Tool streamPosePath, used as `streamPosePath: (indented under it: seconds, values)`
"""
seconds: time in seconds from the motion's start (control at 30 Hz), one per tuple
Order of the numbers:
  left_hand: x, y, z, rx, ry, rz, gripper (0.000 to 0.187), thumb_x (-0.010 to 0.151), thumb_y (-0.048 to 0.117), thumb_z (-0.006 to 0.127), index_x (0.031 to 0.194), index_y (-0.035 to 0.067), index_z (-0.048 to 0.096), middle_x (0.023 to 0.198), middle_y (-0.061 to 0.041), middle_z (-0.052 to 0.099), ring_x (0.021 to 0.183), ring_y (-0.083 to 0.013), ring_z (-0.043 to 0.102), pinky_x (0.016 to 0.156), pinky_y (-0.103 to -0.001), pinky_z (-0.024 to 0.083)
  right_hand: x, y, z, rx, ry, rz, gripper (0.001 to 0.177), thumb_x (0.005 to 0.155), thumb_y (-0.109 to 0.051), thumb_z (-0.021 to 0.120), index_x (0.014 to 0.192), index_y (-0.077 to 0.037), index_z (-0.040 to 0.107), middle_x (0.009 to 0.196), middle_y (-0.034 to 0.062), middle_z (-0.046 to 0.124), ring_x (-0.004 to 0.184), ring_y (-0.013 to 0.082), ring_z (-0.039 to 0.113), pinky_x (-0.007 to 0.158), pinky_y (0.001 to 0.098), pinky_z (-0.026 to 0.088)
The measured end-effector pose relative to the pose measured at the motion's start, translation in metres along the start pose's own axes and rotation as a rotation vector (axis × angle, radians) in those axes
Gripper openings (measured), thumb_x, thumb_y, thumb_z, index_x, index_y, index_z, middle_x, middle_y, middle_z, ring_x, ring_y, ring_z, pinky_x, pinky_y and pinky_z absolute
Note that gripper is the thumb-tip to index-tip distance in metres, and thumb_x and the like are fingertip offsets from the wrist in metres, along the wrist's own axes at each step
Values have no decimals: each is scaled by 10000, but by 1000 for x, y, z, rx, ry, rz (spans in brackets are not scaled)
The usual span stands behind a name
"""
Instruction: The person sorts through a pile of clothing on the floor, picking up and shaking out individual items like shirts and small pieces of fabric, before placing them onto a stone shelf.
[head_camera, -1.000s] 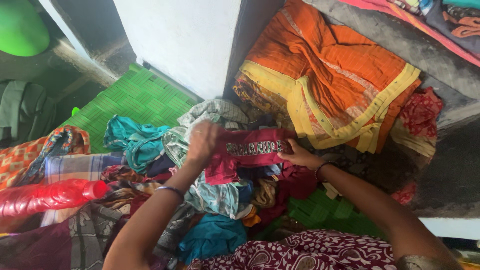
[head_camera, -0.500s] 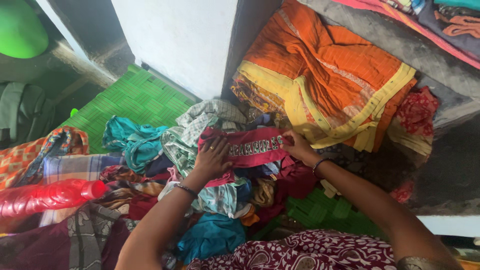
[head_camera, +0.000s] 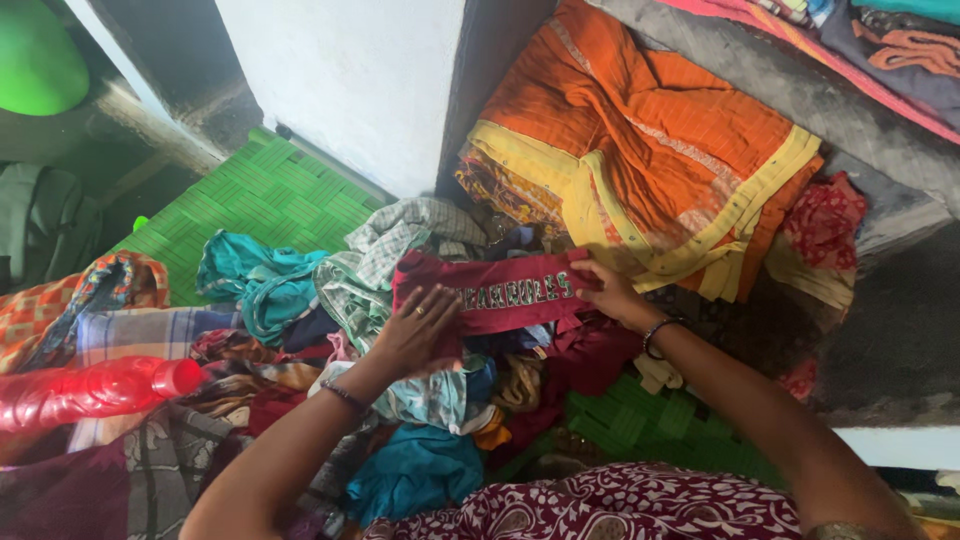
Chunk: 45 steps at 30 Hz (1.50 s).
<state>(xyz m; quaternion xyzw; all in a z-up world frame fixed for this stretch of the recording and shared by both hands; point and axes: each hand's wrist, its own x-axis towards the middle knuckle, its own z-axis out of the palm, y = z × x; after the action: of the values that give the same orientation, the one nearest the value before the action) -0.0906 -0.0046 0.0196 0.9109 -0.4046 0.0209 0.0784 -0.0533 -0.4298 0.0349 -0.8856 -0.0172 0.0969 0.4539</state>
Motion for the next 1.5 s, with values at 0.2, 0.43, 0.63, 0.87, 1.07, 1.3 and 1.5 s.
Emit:
streamPosePath:
  seconds: [0.2,0.43,0.63,0.87,1.07,1.3,1.5]
  values:
    - [-15,3,7,2,221,110,573,896,241,636,1396,-13,518,1439,-199,569,1369,-344,518,1156,-499,391,-10,-20,-9,-213,65,138,606,855,-106,761,1434,-165,596,1261,91,703,1060,194,645,901,326,521]
    - [0,-12,-21,-238,-54,-35,246,938,204,586,1083,50,713,1158,-140,726,1074,-327,701,902,-449,564,-9,-15,-16,-258,55,181,614,877,-101,764,1460,-157,581,1250,138,713,1056,250,682,902,352,554]
    - [4,-34,-59,-411,-31,-59,207,868,165,650,1029,122,772,946,-148,753,872,-356,725,743,-476,576,-6,-22,-22,-195,169,-184,586,789,53,769,1336,-101,626,1328,115,641,1153,208,652,940,308,554]
    - [3,-53,-157,-448,262,-205,233,919,202,650,1112,91,721,858,-150,737,748,-353,716,694,-473,563,-6,-59,-35,10,74,55,476,931,-6,653,1391,-128,655,1193,95,737,1042,210,668,830,303,538]
    - [-19,-59,-236,-393,38,-133,316,918,390,651,894,98,769,817,-141,745,754,-348,713,731,-467,542,-23,-127,-55,340,-380,24,393,936,-122,676,1315,-22,648,1277,41,715,1168,123,654,1001,268,509]
    - [-8,-89,-164,-314,-47,-484,272,914,427,653,1036,220,780,980,-108,762,884,-353,728,772,-483,570,-7,-90,-19,-220,-309,199,596,822,-201,826,1355,-41,612,947,117,744,874,220,701,791,400,563]
    - [6,-97,-52,-110,157,-505,204,958,295,611,988,230,802,1025,-103,734,951,-345,727,772,-509,585,6,-47,14,-538,61,57,340,783,-307,824,1044,-93,783,884,63,789,827,193,762,770,342,577]
